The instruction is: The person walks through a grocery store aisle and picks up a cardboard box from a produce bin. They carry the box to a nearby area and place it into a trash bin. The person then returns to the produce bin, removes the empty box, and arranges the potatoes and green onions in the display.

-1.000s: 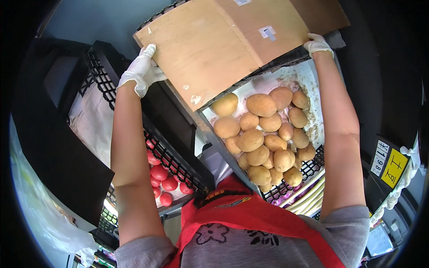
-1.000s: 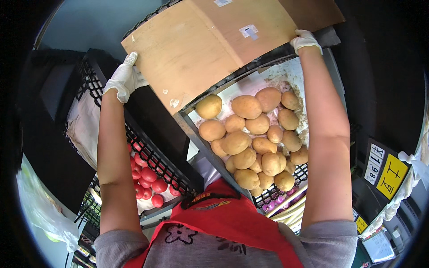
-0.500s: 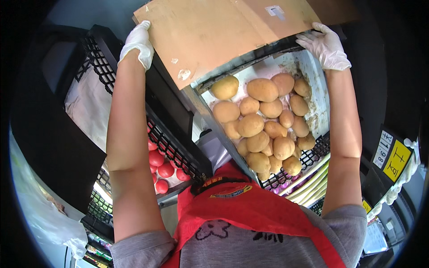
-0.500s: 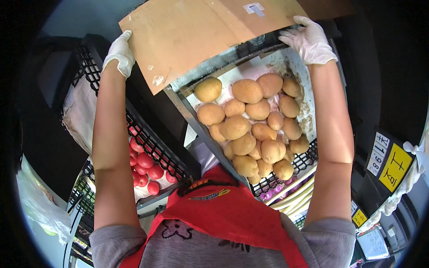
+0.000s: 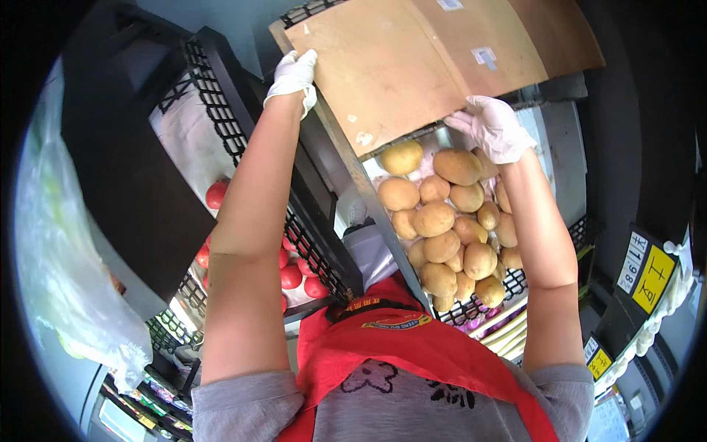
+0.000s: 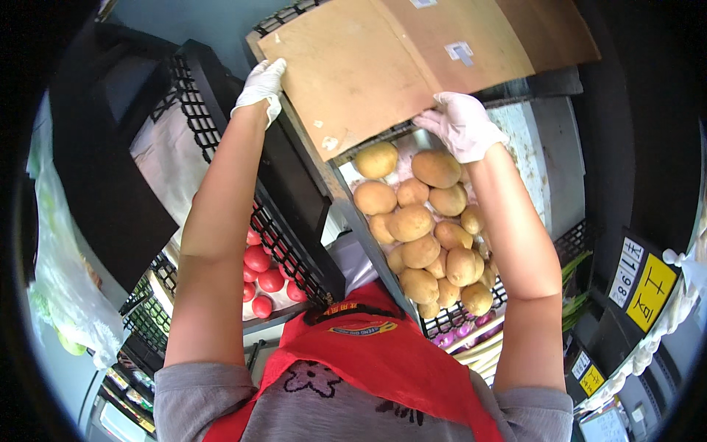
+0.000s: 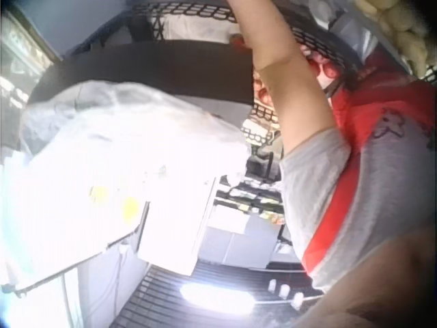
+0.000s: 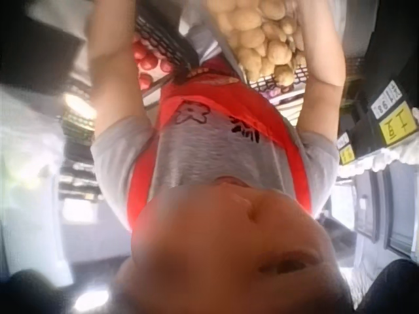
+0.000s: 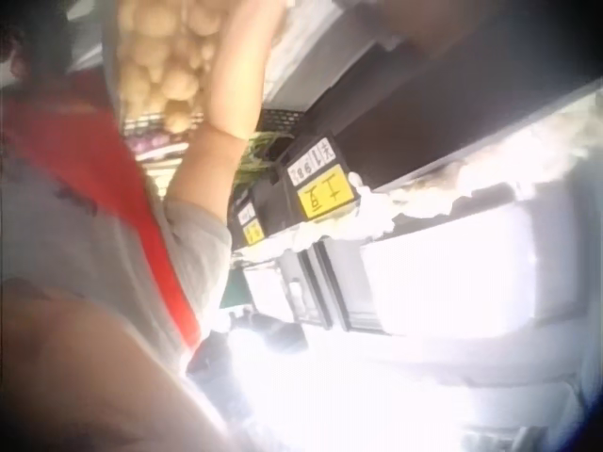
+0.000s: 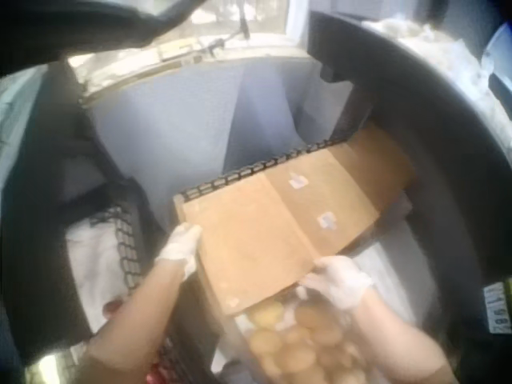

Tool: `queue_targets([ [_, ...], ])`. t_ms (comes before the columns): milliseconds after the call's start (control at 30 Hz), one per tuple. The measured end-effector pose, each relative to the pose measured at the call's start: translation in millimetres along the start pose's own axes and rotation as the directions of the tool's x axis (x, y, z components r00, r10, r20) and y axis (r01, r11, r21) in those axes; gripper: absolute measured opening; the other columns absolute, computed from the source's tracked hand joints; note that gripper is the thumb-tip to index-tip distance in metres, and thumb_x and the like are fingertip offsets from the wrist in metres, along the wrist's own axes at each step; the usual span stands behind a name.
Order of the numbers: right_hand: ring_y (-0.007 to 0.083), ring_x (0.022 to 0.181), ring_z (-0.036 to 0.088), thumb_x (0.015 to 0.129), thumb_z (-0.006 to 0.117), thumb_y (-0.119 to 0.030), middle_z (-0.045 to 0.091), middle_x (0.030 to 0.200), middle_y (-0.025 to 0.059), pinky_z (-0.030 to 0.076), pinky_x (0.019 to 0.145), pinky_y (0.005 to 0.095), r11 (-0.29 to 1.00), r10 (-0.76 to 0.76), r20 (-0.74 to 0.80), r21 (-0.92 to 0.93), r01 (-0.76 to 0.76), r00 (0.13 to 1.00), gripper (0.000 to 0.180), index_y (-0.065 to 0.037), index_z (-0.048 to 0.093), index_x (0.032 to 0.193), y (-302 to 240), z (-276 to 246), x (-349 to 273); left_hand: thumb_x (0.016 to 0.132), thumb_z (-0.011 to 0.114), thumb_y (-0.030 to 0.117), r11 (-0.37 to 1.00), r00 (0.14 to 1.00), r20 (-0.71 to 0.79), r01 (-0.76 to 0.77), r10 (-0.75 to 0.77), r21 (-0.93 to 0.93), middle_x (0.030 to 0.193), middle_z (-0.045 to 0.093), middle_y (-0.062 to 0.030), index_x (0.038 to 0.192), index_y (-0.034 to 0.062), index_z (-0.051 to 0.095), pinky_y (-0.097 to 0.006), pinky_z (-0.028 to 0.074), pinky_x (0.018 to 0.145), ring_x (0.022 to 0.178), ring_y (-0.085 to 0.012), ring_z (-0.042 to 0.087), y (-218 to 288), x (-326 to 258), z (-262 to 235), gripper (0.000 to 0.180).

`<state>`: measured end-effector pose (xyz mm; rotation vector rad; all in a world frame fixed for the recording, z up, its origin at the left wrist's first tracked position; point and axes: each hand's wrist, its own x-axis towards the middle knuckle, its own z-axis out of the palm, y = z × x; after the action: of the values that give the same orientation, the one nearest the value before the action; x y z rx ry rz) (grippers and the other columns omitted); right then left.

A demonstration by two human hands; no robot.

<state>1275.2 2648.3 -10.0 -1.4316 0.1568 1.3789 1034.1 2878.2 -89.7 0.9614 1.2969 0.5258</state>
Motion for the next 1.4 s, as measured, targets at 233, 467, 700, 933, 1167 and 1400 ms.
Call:
queue_targets([
  [233, 0.0274, 0.071, 0.072, 0.098, 0.052, -0.033, 0.071, 0.086, 0.0208, 0.058, 0.061, 0.0382, 0.586, 0.023, -0.112, -0.803, -0.104, 0.993, 0.041, 0.005, 0.064, 0.107, -53.7, -17.0, 5.1, 0.098, 0.061, 0.023, 0.99, 0.991, 0.009, 0.136, -0.136, -0.029, 0.158, 0.036, -0.0115, 0.156, 0.008, 0.025, -0.042, 0.037, 0.11, 0.139, -0.0276, 0.042, 37.0, -15.0, -1.7, 0.07],
  [467, 0.0344, 0.118, 0.06, 0.088, 0.069, -0.031, 0.061, 0.13, 0.0189, 0.048, 0.099, 0.0427, -0.314, -0.585, 0.378, -0.921, 0.229, 0.717, 0.056, -0.006, 0.051, 0.135, -49.0, 39.4, -1.5, 0.097, 0.062, 0.015, 0.994, 0.991, -0.134, -0.044, 0.03, -0.102, 0.144, 0.052, -0.0185, 0.147, -0.0042, 0.039, -0.035, 0.042, 0.106, 0.128, -0.0261, 0.054, 25.2, -33.0, 15.4, 0.058],
  [700, 0.037, 0.127, 0.051, 0.089, 0.068, -0.027, 0.059, 0.132, 0.0196, 0.043, 0.107, 0.0425, -0.3, -0.47, 0.441, -0.894, 0.332, 0.765, 0.047, -0.008, 0.058, 0.131, -28.7, 54.1, -8.0, 0.097, 0.062, 0.016, 0.997, 0.989, -0.138, -0.065, 0.059, -0.033, 0.131, 0.061, -0.0176, 0.143, -0.0053, 0.043, -0.033, 0.047, 0.096, 0.112, -0.0238, 0.062, 15.3, -22.8, 17.5, 0.054],
  [933, 0.0391, 0.148, 0.024, 0.085, 0.073, -0.036, 0.027, 0.16, 0.0151, 0.026, 0.114, 0.0623, -0.565, -0.346, 0.426, -0.806, 0.177, 0.836, 0.081, -0.025, 0.032, 0.154, -13.2, 74.7, 14.7, 0.092, 0.068, 0.03, 0.795, 0.984, -0.145, 0.004, 0.105, 0.607, 0.107, 0.07, -0.0214, 0.111, -0.0014, 0.066, -0.041, 0.055, 0.081, 0.096, -0.0352, 0.069, 21.2, -25.6, 8.5, 0.036],
  [1167, 0.0418, 0.15, 0.017, 0.072, 0.082, -0.051, 0.006, 0.167, 0.0101, 0.023, 0.113, 0.0666, -0.522, -0.336, 0.088, -0.846, -0.108, 0.938, 0.113, -0.038, 0.011, 0.159, -33.4, 86.8, 44.8, 0.092, 0.066, 0.039, 0.616, 0.984, -0.143, 0.047, 0.108, 0.787, 0.112, 0.069, -0.021, 0.106, 0.0042, 0.071, -0.046, 0.053, 0.089, 0.105, -0.0383, 0.066, 17.8, -10.6, 9.7, 0.038],
  [1400, 0.0447, 0.149, 0.016, 0.073, 0.082, -0.051, -0.001, 0.166, 0.0156, 0.022, 0.114, 0.0656, -0.432, -0.298, -0.013, -0.89, -0.147, 0.955, 0.116, -0.036, 0.005, 0.159, -24.1, 93.1, 61.0, 0.085, 0.074, 0.04, 0.505, 0.96, -0.117, -0.029, 0.255, 0.862, 0.111, 0.069, -0.021, 0.102, 0.0026, 0.071, -0.045, 0.054, 0.089, 0.104, -0.0362, 0.067, 24.9, -16.4, 6.8, 0.041],
])
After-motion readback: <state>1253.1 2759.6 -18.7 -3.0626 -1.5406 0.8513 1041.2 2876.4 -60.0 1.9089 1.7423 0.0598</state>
